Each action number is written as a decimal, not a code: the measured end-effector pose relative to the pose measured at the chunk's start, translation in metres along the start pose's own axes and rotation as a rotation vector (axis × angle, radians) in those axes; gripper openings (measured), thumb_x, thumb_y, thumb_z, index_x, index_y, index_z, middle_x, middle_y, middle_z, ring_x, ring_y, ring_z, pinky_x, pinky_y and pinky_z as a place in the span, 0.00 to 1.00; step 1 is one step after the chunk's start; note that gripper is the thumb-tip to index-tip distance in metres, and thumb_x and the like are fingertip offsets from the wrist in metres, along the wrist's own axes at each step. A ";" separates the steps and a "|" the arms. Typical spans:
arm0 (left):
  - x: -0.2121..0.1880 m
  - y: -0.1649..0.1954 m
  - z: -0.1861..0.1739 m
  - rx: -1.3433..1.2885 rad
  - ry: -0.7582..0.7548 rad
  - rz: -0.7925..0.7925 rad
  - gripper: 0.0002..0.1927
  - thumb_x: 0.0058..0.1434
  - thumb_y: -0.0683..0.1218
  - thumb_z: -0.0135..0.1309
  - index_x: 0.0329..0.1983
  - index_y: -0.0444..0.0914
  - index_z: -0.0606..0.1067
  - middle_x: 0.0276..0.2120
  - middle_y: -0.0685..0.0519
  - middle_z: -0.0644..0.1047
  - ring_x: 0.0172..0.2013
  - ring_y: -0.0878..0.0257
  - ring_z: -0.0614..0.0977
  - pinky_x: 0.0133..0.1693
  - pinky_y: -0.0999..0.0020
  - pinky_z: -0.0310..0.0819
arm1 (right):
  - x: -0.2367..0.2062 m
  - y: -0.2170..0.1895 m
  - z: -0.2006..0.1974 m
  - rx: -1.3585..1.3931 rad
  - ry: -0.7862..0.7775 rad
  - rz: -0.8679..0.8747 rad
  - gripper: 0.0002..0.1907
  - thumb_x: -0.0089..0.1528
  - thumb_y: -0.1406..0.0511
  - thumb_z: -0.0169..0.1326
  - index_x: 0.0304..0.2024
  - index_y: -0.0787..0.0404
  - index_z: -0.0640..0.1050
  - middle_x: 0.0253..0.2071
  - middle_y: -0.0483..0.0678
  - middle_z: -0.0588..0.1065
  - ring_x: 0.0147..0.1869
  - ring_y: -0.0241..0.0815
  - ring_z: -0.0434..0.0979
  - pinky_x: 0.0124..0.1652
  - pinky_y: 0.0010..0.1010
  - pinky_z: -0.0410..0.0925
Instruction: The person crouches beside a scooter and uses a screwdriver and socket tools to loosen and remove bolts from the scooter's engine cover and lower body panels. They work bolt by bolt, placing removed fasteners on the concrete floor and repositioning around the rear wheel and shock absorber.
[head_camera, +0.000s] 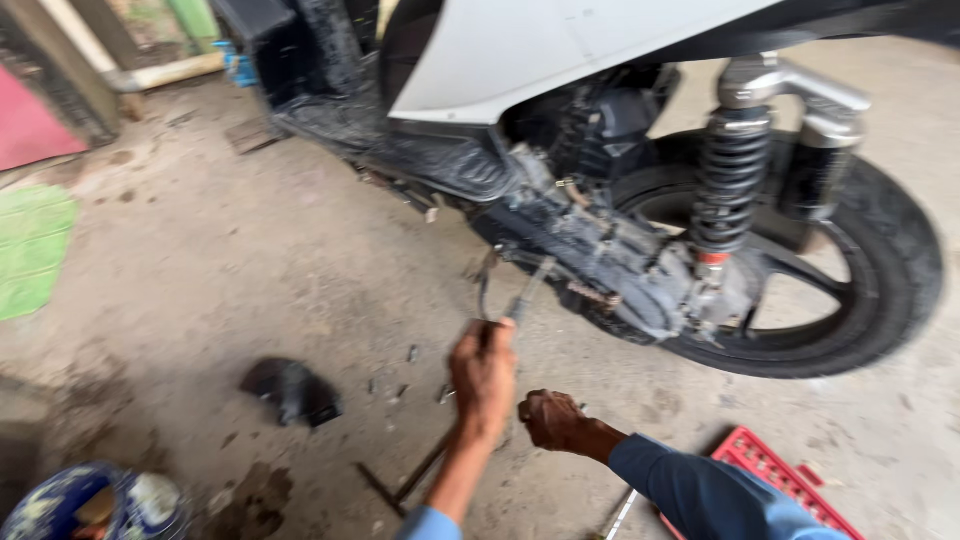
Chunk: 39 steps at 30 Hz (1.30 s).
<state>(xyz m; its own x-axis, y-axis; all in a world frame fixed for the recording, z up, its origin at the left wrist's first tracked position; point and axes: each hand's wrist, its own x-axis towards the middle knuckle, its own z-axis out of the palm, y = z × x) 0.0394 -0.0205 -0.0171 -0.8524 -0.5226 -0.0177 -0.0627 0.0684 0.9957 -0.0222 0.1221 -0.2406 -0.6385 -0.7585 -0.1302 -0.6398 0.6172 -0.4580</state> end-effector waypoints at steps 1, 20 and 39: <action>-0.004 -0.003 0.005 -0.029 -0.010 -0.023 0.17 0.64 0.56 0.51 0.28 0.38 0.74 0.18 0.54 0.73 0.22 0.63 0.72 0.27 0.62 0.67 | 0.005 0.000 0.005 0.051 -0.015 0.057 0.04 0.57 0.65 0.56 0.31 0.59 0.78 0.33 0.55 0.75 0.38 0.56 0.76 0.36 0.48 0.70; -0.024 -0.007 0.019 -0.126 -0.071 0.019 0.17 0.68 0.54 0.50 0.32 0.35 0.74 0.19 0.53 0.72 0.22 0.64 0.73 0.26 0.63 0.67 | -0.003 -0.023 -0.028 2.603 0.085 0.300 0.12 0.69 0.60 0.48 0.48 0.61 0.75 0.42 0.45 0.72 0.46 0.35 0.67 0.45 0.31 0.64; -0.057 0.013 0.071 0.089 -0.293 0.172 0.13 0.67 0.49 0.50 0.34 0.34 0.74 0.26 0.47 0.84 0.26 0.58 0.86 0.31 0.62 0.79 | -0.085 -0.051 -0.183 1.322 0.735 0.429 0.17 0.69 0.56 0.52 0.38 0.64 0.79 0.22 0.42 0.70 0.23 0.31 0.64 0.24 0.26 0.60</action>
<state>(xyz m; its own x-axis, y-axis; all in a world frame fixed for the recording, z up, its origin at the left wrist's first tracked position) 0.0507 0.0705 -0.0099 -0.9663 -0.2322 0.1111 0.0606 0.2144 0.9749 -0.0136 0.1936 -0.0454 -0.9793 -0.0748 -0.1880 0.1978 -0.1597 -0.9671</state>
